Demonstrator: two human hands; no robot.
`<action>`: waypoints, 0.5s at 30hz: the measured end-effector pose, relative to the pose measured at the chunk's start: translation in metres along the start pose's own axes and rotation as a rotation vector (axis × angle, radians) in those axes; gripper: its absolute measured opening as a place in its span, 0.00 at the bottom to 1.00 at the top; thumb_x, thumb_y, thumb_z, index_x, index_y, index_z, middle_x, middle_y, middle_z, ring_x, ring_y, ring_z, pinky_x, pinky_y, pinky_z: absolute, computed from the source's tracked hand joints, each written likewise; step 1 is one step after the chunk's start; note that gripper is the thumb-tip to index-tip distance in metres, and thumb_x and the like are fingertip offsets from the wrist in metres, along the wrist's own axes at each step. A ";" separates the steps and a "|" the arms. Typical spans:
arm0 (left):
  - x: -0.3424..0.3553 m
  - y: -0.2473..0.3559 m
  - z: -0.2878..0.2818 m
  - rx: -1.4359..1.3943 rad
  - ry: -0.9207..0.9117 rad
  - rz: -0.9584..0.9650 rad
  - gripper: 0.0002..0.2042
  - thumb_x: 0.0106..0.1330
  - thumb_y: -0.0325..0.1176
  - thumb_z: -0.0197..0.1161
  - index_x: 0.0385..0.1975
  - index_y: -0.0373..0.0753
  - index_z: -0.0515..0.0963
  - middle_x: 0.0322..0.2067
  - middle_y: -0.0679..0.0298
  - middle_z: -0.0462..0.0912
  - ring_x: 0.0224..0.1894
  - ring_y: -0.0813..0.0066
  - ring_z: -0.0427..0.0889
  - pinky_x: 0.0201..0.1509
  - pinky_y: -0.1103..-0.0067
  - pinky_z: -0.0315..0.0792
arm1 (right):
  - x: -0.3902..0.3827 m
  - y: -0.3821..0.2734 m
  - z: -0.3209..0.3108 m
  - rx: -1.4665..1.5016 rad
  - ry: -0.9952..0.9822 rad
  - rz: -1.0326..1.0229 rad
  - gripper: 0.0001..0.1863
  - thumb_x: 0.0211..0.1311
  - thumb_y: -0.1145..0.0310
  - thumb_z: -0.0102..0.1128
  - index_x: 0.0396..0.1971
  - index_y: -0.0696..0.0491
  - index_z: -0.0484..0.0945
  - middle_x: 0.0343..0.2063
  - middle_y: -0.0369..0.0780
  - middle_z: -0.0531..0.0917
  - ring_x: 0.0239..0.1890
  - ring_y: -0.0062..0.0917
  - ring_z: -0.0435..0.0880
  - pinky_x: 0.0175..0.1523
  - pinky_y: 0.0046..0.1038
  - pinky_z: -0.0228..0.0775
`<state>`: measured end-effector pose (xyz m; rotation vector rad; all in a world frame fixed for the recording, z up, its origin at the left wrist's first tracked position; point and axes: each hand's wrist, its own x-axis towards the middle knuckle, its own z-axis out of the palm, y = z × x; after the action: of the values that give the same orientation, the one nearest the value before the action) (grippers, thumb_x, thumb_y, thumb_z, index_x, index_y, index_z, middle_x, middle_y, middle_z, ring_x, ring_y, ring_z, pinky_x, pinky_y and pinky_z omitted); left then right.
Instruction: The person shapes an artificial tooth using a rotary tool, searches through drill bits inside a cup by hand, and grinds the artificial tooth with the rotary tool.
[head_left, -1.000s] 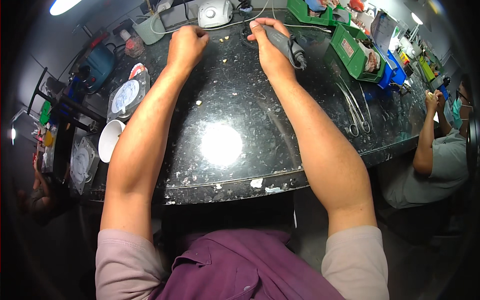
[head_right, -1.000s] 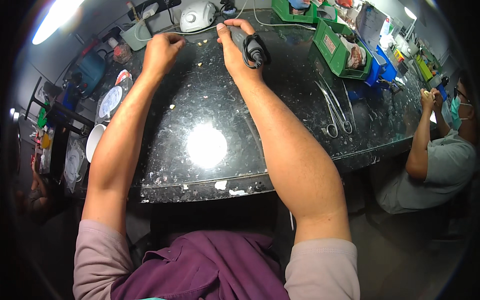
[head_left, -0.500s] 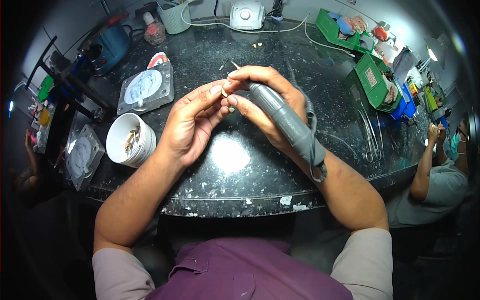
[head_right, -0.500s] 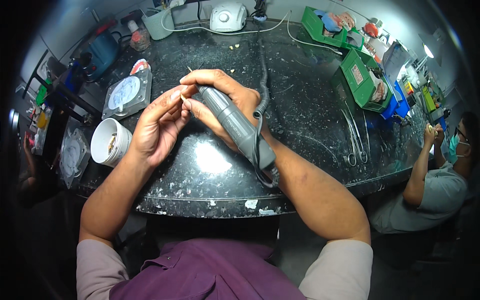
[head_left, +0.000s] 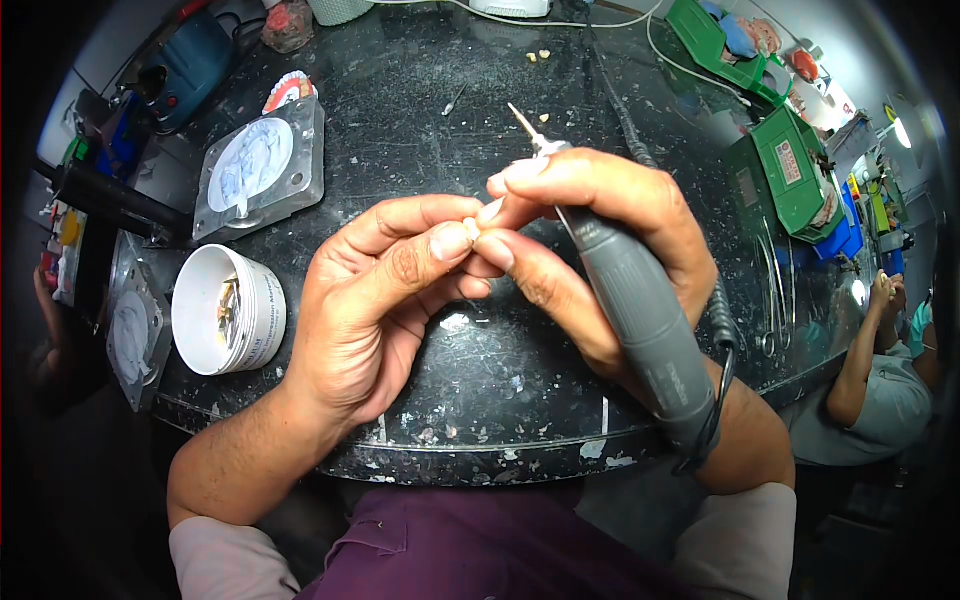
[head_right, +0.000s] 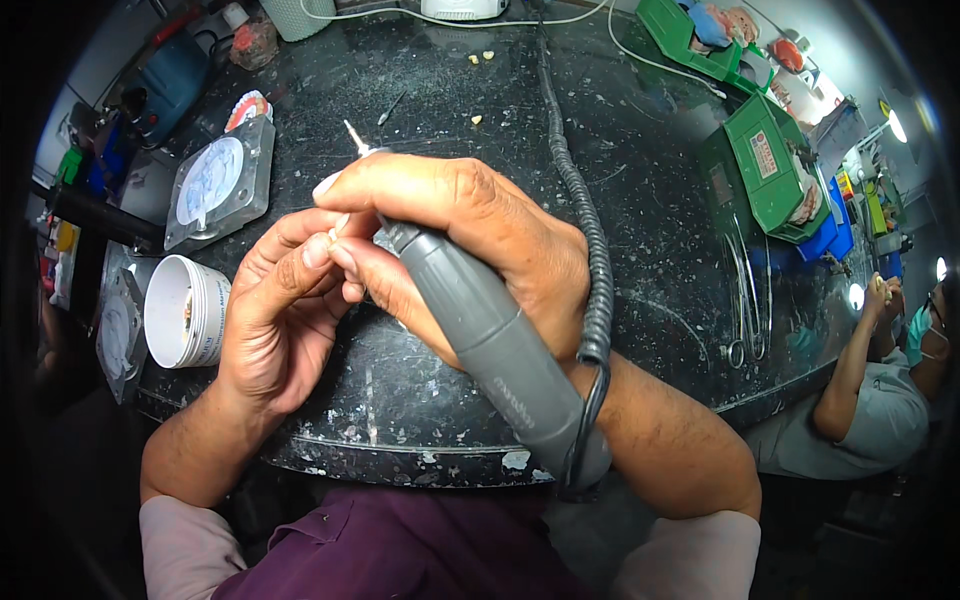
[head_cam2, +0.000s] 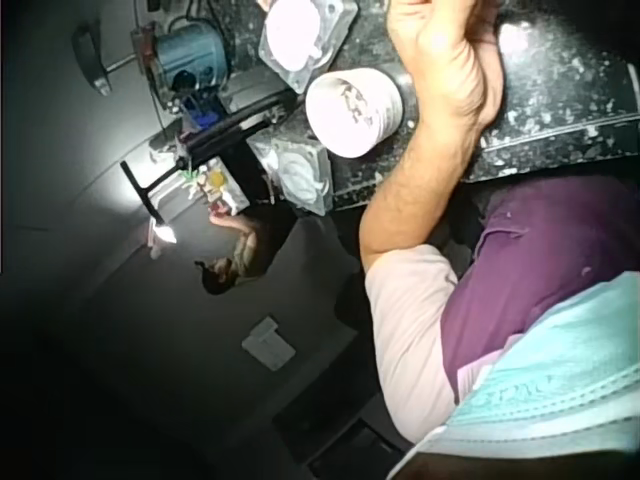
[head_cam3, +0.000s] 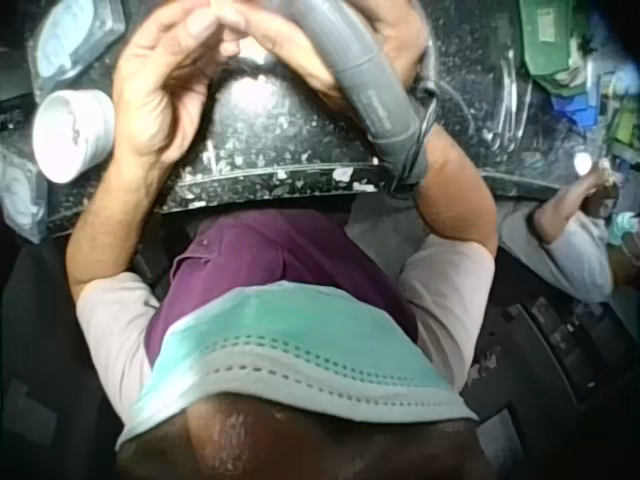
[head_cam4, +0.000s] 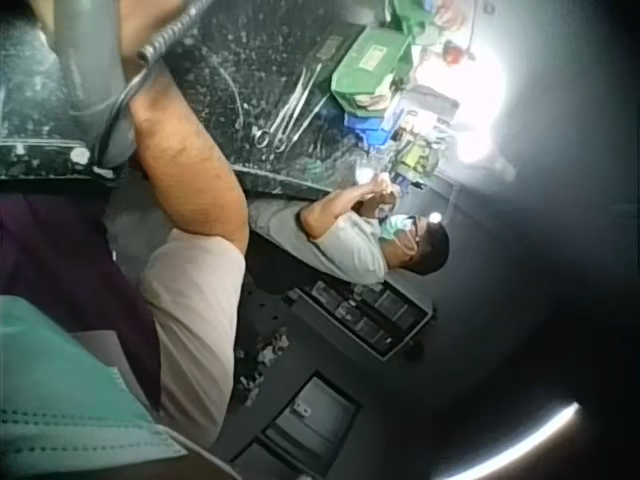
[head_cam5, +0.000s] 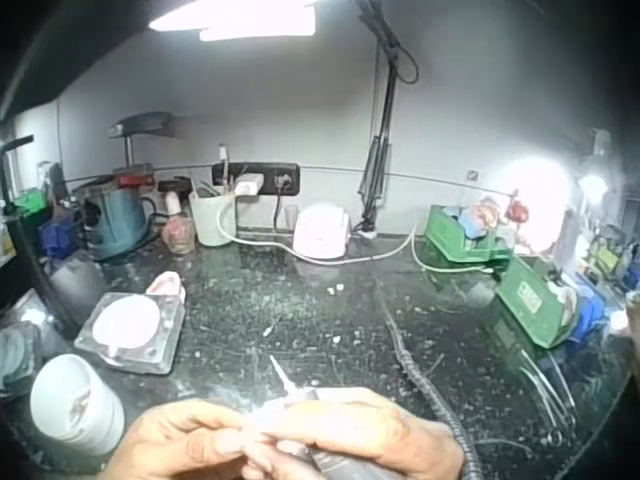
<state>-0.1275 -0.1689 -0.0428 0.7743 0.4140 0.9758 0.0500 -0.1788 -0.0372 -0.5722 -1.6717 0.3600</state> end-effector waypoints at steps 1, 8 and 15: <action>0.000 0.000 0.000 -0.002 0.001 -0.002 0.11 0.64 0.27 0.57 0.44 0.30 0.74 0.36 0.55 0.81 0.36 0.74 0.82 0.44 0.80 0.77 | 0.000 0.001 0.000 -0.001 0.000 0.003 0.20 0.46 0.85 0.64 0.41 0.60 0.71 0.34 0.44 0.80 0.37 0.27 0.82 0.48 0.29 0.73; 0.001 -0.002 0.004 -0.033 0.068 0.074 0.11 0.64 0.26 0.56 0.44 0.30 0.75 0.35 0.55 0.81 0.35 0.74 0.82 0.44 0.81 0.77 | 0.000 0.006 -0.002 -0.100 -0.032 -0.100 0.21 0.45 0.86 0.64 0.41 0.59 0.71 0.31 0.44 0.82 0.37 0.29 0.83 0.50 0.30 0.72; -0.003 0.003 0.010 0.132 0.062 0.076 0.12 0.62 0.25 0.58 0.44 0.30 0.75 0.36 0.54 0.81 0.36 0.74 0.81 0.44 0.81 0.76 | -0.001 0.004 -0.003 -0.202 -0.050 -0.117 0.23 0.44 0.87 0.64 0.43 0.59 0.71 0.30 0.43 0.81 0.34 0.26 0.83 0.49 0.29 0.71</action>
<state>-0.1244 -0.1743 -0.0346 0.8860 0.5102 1.0528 0.0538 -0.1763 -0.0400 -0.6151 -1.7930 0.1220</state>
